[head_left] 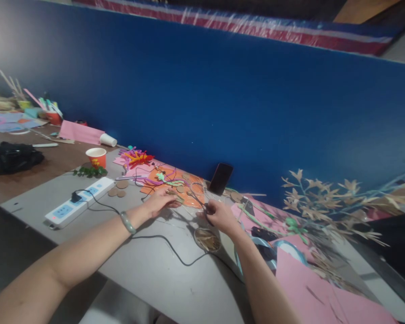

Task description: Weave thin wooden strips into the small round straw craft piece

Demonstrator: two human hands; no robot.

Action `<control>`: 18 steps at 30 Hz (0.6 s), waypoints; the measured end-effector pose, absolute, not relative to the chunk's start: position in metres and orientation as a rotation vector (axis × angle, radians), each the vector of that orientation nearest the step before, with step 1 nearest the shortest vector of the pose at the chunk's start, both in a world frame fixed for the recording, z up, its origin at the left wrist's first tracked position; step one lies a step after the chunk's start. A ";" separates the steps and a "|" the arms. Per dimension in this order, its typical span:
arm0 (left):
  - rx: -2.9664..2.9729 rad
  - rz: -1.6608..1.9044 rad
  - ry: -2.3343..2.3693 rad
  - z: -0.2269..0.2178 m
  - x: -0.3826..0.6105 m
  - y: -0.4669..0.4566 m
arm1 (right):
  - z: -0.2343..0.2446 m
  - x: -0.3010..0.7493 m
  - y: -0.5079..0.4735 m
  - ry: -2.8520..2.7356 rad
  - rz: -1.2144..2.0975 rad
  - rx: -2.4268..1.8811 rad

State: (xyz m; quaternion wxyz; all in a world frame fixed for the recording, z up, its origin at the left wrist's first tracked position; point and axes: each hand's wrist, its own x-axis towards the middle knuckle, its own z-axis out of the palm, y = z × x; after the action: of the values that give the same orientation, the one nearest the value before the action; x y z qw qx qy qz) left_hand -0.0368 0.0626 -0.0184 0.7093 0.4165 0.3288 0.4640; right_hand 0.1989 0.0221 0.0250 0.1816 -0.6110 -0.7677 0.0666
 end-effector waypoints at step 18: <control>1.022 1.050 0.651 -0.015 -0.030 0.051 | 0.042 0.175 0.008 -2.325 0.164 -1.823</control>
State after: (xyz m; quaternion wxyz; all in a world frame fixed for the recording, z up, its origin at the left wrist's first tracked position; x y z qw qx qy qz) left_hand -0.0299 0.0505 -0.0148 0.6957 0.4578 0.2917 0.4705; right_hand 0.1749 0.0076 0.0417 0.0912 -0.6136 -0.7824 0.0552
